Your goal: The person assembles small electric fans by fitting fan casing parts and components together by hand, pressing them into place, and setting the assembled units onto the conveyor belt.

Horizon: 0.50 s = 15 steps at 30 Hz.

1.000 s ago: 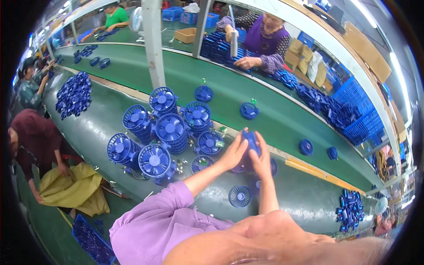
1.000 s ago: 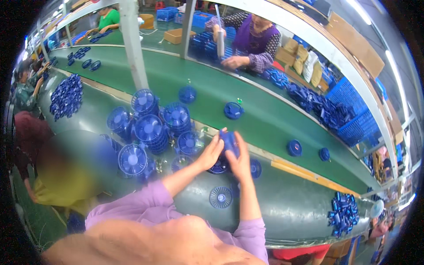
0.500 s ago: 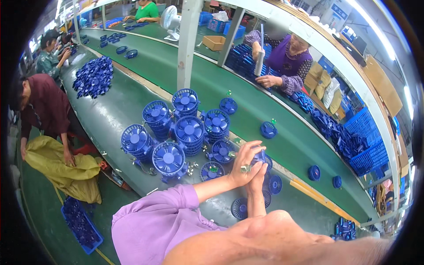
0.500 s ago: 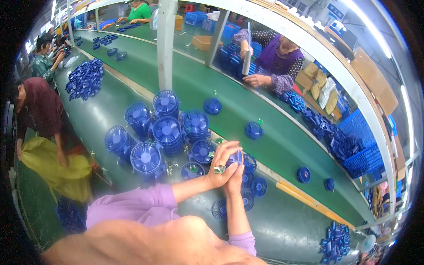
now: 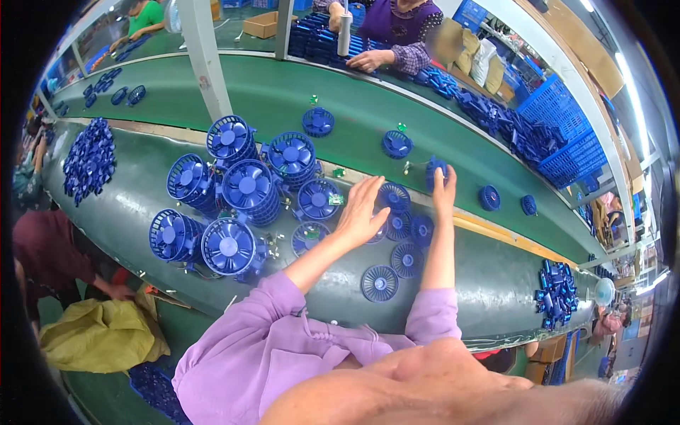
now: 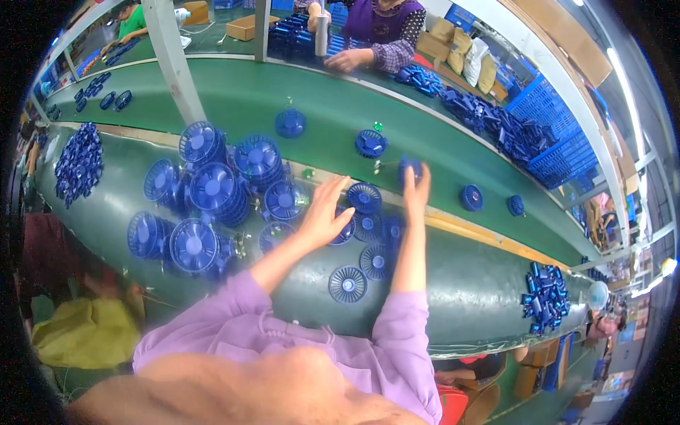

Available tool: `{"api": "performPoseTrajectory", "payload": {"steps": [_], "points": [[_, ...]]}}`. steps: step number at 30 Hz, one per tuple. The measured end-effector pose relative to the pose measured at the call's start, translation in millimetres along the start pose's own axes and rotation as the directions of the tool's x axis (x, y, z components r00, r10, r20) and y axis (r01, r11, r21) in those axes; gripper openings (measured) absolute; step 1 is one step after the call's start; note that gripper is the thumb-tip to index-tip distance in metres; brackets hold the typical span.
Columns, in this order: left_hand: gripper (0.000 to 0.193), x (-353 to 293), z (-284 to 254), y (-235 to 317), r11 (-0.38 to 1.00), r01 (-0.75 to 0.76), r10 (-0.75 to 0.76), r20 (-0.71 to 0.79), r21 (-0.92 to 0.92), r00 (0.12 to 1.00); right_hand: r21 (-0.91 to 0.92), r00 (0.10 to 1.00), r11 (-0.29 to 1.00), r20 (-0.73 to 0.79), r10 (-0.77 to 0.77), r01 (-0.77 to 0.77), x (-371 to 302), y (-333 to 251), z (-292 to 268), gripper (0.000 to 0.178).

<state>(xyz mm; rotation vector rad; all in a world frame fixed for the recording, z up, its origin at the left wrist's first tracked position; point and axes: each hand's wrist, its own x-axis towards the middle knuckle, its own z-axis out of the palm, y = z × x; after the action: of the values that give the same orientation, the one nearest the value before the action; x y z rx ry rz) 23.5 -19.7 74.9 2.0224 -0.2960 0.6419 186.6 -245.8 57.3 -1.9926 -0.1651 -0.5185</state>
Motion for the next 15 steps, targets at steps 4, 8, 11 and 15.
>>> {"api": "performPoseTrajectory", "payload": {"steps": [4, 8, 11, 15], "points": [[0.056, -3.4, -18.6, -8.2, 0.994, 0.036, -0.037, 0.014, 0.099, 0.999, -0.675, 0.999, 0.736, 0.024, -0.045, 0.05, -13.1, 9.1, -6.4, 0.066], [0.047, -7.3, -31.1, -16.8, 0.986, 0.071, -0.074, 0.013, 0.15, 0.997, -0.408, 0.929, 0.849, 0.291, -0.228, 0.336, -49.6, -53.1, 25.9, 0.064], [0.042, -7.6, -27.8, -16.4, 0.986, 0.053, -0.054, 0.007, 0.159, 0.999, -0.279, 0.78, 0.87, 0.603, -0.171, 0.406, -69.9, -77.8, 40.7, 0.065], [0.038, -6.0, -27.5, -16.6, 0.992, 0.038, -0.042, 0.033, 0.123, 0.999, -0.309, 0.738, 0.815, 0.645, -0.199, 0.49, -71.3, -77.8, 45.9, 0.055]]}}
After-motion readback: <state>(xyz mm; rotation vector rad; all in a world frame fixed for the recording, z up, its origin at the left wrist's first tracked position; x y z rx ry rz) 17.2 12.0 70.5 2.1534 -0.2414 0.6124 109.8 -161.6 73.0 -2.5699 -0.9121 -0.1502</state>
